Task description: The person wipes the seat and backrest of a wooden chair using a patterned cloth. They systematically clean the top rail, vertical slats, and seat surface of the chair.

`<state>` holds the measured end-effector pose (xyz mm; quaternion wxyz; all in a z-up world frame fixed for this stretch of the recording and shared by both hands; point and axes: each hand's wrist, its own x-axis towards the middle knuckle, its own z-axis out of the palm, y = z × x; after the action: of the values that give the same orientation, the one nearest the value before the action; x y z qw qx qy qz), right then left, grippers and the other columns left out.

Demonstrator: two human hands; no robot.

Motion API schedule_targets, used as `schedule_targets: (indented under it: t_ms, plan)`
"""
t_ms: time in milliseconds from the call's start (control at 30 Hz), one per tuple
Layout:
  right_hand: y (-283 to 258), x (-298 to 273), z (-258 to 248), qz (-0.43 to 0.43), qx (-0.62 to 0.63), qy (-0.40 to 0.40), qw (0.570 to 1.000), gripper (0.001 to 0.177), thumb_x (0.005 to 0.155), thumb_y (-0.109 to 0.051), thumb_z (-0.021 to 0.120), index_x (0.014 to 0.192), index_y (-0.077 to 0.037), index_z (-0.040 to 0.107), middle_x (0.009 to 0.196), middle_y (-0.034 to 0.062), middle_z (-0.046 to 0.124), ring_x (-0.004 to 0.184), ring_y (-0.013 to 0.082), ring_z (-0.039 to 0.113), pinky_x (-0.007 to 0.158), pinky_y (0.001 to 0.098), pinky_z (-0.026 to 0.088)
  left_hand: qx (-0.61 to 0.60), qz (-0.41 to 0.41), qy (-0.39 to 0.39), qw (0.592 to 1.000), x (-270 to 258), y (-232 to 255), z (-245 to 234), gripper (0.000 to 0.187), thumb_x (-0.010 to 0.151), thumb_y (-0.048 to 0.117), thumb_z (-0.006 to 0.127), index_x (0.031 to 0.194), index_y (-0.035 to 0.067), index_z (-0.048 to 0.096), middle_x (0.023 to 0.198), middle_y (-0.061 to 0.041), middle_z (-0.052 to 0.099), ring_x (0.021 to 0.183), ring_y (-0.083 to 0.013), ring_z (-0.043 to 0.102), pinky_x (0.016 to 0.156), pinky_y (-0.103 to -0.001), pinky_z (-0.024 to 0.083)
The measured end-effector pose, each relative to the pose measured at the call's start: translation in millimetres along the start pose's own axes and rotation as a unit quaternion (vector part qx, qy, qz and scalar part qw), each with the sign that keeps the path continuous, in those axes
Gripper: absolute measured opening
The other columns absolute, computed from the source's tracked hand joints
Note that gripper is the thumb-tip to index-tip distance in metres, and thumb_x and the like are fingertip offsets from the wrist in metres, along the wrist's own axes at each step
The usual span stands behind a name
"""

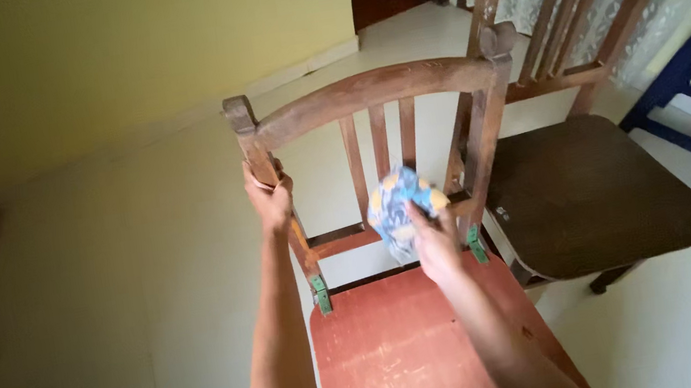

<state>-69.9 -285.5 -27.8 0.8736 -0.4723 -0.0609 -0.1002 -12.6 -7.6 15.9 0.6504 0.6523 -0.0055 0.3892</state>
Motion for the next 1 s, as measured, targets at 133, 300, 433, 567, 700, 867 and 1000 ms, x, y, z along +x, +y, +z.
schedule_targets:
  t_ms: [133,300,433,567,700,867,1000]
  plan:
    - [-20.5,11.8,87.8,-0.212,-0.194,0.215,0.934,0.024,0.089,-0.012,0.078,0.108,-0.002,0.067,0.105,0.0084,0.075,0.091,0.0192,0.073,0.08,0.0368,0.067,0.019,-0.014,0.012,1.0,-0.2,-4.1,-0.3,0.035,0.075,-0.008,0.058,0.106,0.006,0.052,0.089,-0.001,0.059,0.077,-0.0112,0.057,0.066,-0.027,0.05]
    - [-13.0,21.1,164.3,-0.3,-0.333,0.223,0.866,0.022,0.093,-0.011,0.073,0.11,-0.001,0.064,0.112,0.0134,0.066,0.099,0.028,0.067,0.084,0.0453,0.056,0.028,0.053,0.01,0.998,3.4,-0.5,-0.1,0.035,0.07,-0.007,0.057,0.103,0.006,0.054,0.088,-0.002,0.061,0.079,-0.0116,0.059,0.071,-0.027,0.051]
    - [-5.8,17.0,166.0,-0.425,-0.428,0.174,0.778,0.024,0.094,-0.01,0.065,0.112,0.004,0.058,0.123,0.0264,0.057,0.111,0.0469,0.058,0.094,0.0583,0.045,0.033,0.009,0.017,0.999,4.7,-1.9,-1.9,0.032,0.072,-0.005,0.06,0.1,0.006,0.053,0.084,-0.003,0.06,0.074,-0.0119,0.057,0.065,-0.028,0.049]
    - [9.9,17.5,154.2,-0.427,-0.414,0.12,0.795,0.018,0.103,-0.008,0.054,0.12,-0.001,0.058,0.136,0.0271,0.058,0.125,0.0447,0.059,0.108,0.0556,0.042,0.013,0.001,0.014,1.0,1.1,-8.0,-0.3,0.033,0.072,-0.006,0.059,0.101,0.007,0.052,0.084,-0.002,0.06,0.074,-0.0116,0.058,0.066,-0.028,0.049]
    - [23.3,48.1,148.8,-0.387,-0.387,0.149,0.824,0.032,0.103,-0.015,0.058,0.129,0.003,0.056,0.125,0.0244,0.067,0.117,0.0353,0.064,0.103,0.0526,0.047,-0.009,0.032,0.009,0.999,5.6,-7.7,-0.2,0.036,0.07,-0.007,0.059,0.102,0.007,0.051,0.089,-0.001,0.061,0.08,-0.0108,0.06,0.07,-0.027,0.051]
    - [19.4,79.5,155.6,-0.313,-0.555,0.154,0.755,0.044,0.098,-0.034,0.068,0.126,-0.001,0.056,0.099,0.0211,0.073,0.104,0.0311,0.067,0.08,0.0478,0.058,0.016,-0.012,0.029,0.999,4.0,-8.7,0.0,0.031,0.072,-0.006,0.059,0.099,0.007,0.052,0.086,-0.002,0.061,0.076,-0.0116,0.058,0.067,-0.027,0.05]
    - [18.1,83.6,166.5,-0.298,-0.664,0.169,0.665,0.043,0.096,-0.038,0.068,0.112,-0.001,0.052,0.071,0.0167,0.067,0.098,0.0347,0.069,0.066,0.0471,0.057,0.026,0.016,0.022,0.999,5.9,-9.9,-1.6,0.03,0.073,-0.006,0.056,0.1,0.007,0.051,0.087,-0.002,0.059,0.078,-0.0112,0.058,0.07,-0.027,0.051]
